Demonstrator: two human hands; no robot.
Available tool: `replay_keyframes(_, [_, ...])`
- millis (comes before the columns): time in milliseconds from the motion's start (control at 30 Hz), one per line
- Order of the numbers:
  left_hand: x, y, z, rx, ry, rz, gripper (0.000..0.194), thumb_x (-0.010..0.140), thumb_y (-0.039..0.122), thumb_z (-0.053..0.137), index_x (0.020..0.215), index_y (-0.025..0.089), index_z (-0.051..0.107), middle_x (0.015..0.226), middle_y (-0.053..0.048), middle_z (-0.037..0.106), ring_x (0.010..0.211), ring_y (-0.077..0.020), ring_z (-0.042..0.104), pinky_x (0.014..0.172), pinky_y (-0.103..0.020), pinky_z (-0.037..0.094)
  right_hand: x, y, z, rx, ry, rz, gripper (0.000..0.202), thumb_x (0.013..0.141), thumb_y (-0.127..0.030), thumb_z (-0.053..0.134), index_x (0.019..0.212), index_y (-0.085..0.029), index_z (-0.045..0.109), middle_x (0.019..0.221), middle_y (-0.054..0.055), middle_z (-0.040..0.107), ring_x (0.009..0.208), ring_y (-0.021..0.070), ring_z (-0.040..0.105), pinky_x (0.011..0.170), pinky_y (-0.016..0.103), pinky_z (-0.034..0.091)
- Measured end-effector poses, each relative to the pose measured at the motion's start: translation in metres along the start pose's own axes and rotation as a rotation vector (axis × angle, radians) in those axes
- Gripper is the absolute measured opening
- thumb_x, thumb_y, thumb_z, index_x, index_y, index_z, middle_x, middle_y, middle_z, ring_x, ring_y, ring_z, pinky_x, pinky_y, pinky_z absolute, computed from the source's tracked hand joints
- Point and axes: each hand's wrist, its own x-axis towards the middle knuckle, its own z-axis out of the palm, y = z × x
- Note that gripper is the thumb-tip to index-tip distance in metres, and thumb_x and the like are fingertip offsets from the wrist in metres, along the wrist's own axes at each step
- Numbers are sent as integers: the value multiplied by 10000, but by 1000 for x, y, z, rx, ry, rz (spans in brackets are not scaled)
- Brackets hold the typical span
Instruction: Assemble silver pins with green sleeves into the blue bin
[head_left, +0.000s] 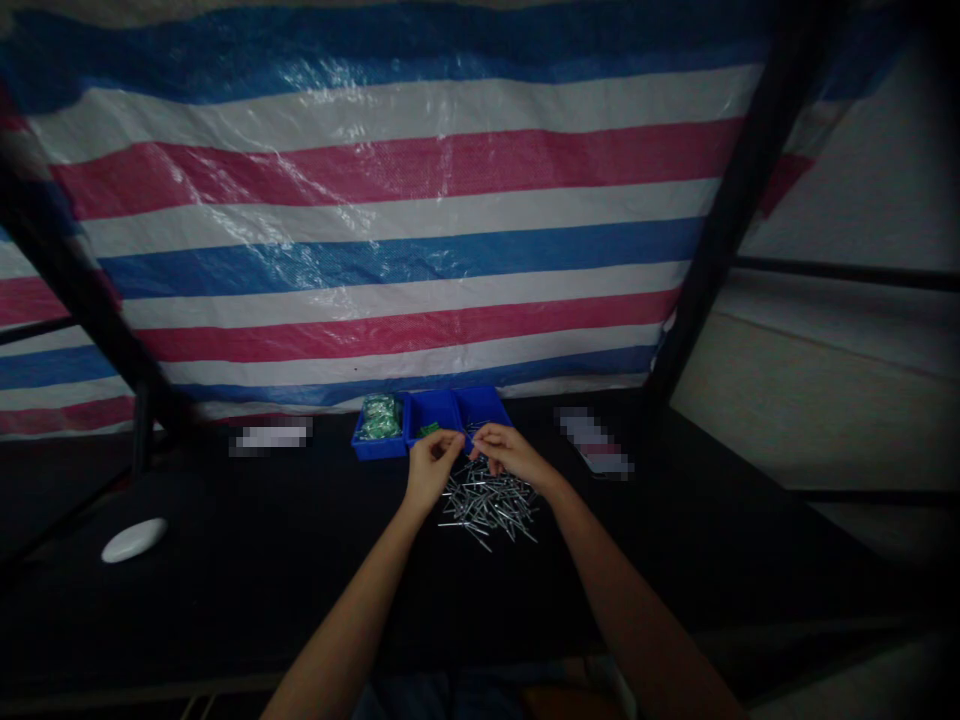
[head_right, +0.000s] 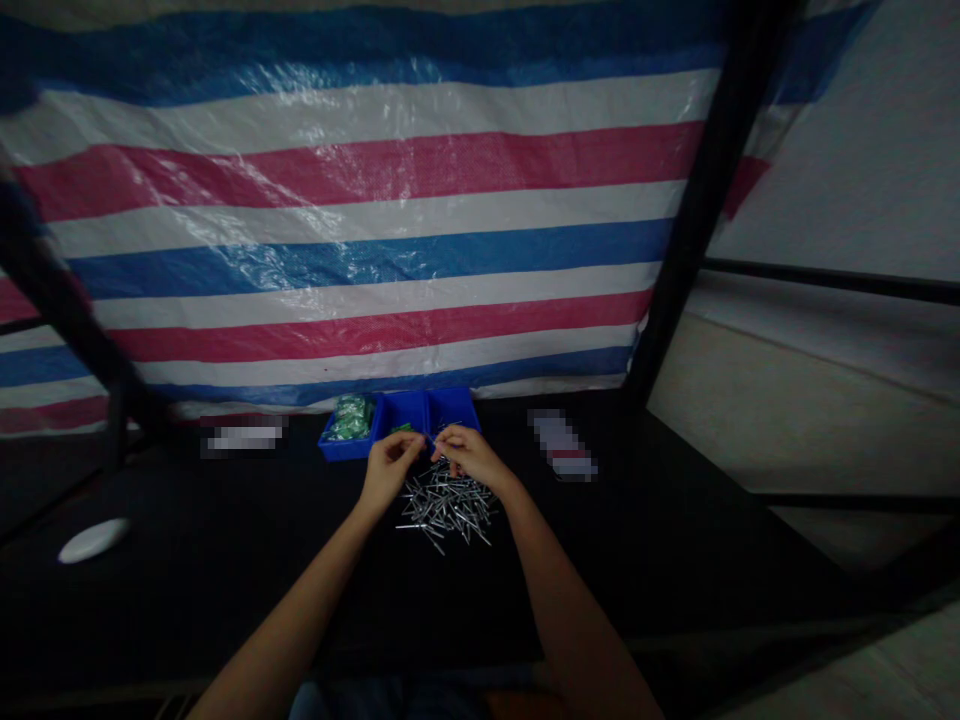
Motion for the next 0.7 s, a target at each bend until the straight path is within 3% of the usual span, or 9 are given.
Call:
replay_keyframes(233, [3,0,-3,-193,-29,-143,302,627,398,647,755,125,640,651,-22,603,533,-84,478,512,-195,374,1,1,12,64,-12,48,296,730,-451,527,826,-176,480,793,30,647,412,57,490,376,168,314])
replay_keyframes(467, [0,-1,-2,-377,-93,-282,332,665,447,605,723,121,584,660,-16,586,482,-41,464,440,-147,341,-1,-2,16,102,-16,27,264,724,-418,542,819,-175,500,716,-9,598,418,53,472,401,178,351])
replay_keyframes(700, [-1,5,-8,-414,-126,-403,309,596,363,687,758,132,561,751,-40,638,524,-47,512,471,-139,404,4,7,13,128,124,20,274,665,-398,605,821,-180,547,572,-44,518,418,68,450,389,185,341])
